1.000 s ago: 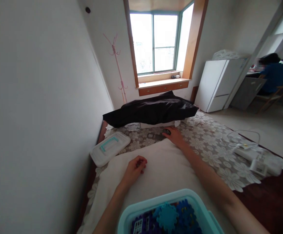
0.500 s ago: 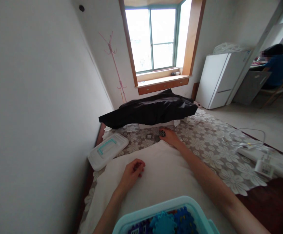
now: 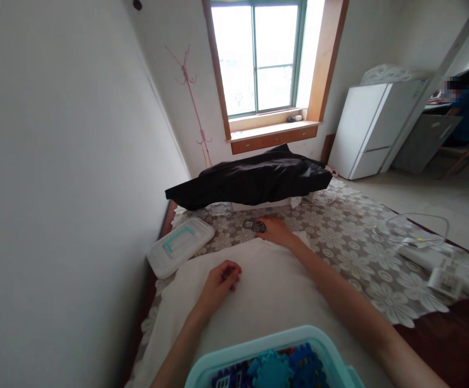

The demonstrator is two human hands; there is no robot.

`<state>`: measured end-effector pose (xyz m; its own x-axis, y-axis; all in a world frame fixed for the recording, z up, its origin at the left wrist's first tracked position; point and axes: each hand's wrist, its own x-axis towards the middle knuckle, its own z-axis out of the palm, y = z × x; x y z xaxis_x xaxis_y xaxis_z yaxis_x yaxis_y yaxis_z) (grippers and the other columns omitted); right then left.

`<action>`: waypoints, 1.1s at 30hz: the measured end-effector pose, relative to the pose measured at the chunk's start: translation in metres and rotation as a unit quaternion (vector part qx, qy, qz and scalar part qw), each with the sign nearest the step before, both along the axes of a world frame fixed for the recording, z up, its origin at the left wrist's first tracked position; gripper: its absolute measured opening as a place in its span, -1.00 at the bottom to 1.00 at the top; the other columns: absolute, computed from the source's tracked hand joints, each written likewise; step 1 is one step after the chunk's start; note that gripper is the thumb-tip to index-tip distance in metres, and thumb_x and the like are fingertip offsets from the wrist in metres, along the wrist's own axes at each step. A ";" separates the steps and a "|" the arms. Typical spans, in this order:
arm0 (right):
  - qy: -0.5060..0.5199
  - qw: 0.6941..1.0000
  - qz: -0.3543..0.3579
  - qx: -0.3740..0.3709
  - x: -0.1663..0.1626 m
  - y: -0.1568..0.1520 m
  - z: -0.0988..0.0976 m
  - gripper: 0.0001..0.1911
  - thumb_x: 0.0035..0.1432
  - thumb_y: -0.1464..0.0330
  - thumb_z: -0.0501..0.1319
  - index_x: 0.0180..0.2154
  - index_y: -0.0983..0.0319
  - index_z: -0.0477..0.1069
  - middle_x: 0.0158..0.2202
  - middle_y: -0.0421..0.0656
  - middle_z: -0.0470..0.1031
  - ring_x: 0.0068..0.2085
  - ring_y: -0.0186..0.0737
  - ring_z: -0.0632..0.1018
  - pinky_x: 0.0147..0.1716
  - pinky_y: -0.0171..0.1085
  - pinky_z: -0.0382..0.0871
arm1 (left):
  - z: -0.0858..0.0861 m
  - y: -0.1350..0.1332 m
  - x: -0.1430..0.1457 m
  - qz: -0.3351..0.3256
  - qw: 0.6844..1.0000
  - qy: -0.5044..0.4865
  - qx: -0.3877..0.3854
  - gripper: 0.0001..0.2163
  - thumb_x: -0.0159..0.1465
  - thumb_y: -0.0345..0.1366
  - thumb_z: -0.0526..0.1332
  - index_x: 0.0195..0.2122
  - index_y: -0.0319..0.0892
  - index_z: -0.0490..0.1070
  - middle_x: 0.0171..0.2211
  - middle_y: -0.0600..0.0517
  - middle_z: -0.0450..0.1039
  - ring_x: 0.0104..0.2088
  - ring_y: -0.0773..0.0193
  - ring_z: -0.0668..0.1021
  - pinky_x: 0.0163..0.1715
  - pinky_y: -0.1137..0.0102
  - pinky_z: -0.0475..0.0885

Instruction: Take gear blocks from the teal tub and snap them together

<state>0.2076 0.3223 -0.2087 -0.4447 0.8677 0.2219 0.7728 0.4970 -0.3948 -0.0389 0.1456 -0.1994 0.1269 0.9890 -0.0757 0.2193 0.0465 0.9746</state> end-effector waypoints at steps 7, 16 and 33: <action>0.013 0.999 -0.034 -0.008 0.003 0.001 0.006 -0.52 0.07 0.29 0.39 0.06 0.10 0.50 -0.01 -0.10 0.62 -0.02 0.00 0.61 -0.04 -0.20 0.41 | 0.001 0.000 0.001 0.006 1.000 -0.007 -0.007 -0.65 0.21 0.03 0.35 -0.26 -0.20 0.53 -0.40 -0.02 0.47 -0.39 0.25 0.50 -0.48 0.44 0.44; -0.076 0.997 -0.008 0.010 -0.002 -0.011 0.020 -0.51 0.07 0.21 0.40 0.06 0.13 0.51 0.00 0.02 0.60 -0.05 0.11 0.62 -0.06 -0.14 0.42 | -0.003 0.000 -0.001 -0.002 1.000 -0.005 0.005 -0.67 0.25 0.00 0.32 -0.24 -0.20 0.53 -0.39 -0.02 0.47 -0.39 0.25 0.50 -0.48 0.44 0.44; -0.106 0.988 -0.110 -0.019 -0.019 -0.026 0.021 -0.53 0.10 0.16 0.36 0.01 0.23 0.49 -0.08 0.15 0.64 -0.07 0.21 0.64 -0.18 -0.09 0.46 | -0.001 -0.003 0.000 -0.006 1.000 -0.009 0.017 -0.72 0.24 -0.06 0.32 -0.25 -0.20 0.53 -0.34 -0.05 0.49 -0.35 0.23 0.51 -0.48 0.43 0.44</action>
<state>0.1886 0.2967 -0.1879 -0.2772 0.9545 0.1101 0.9279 0.2957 -0.2273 -0.0388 0.1428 -0.2007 0.1392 0.9895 -0.0388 0.2023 0.0100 0.9793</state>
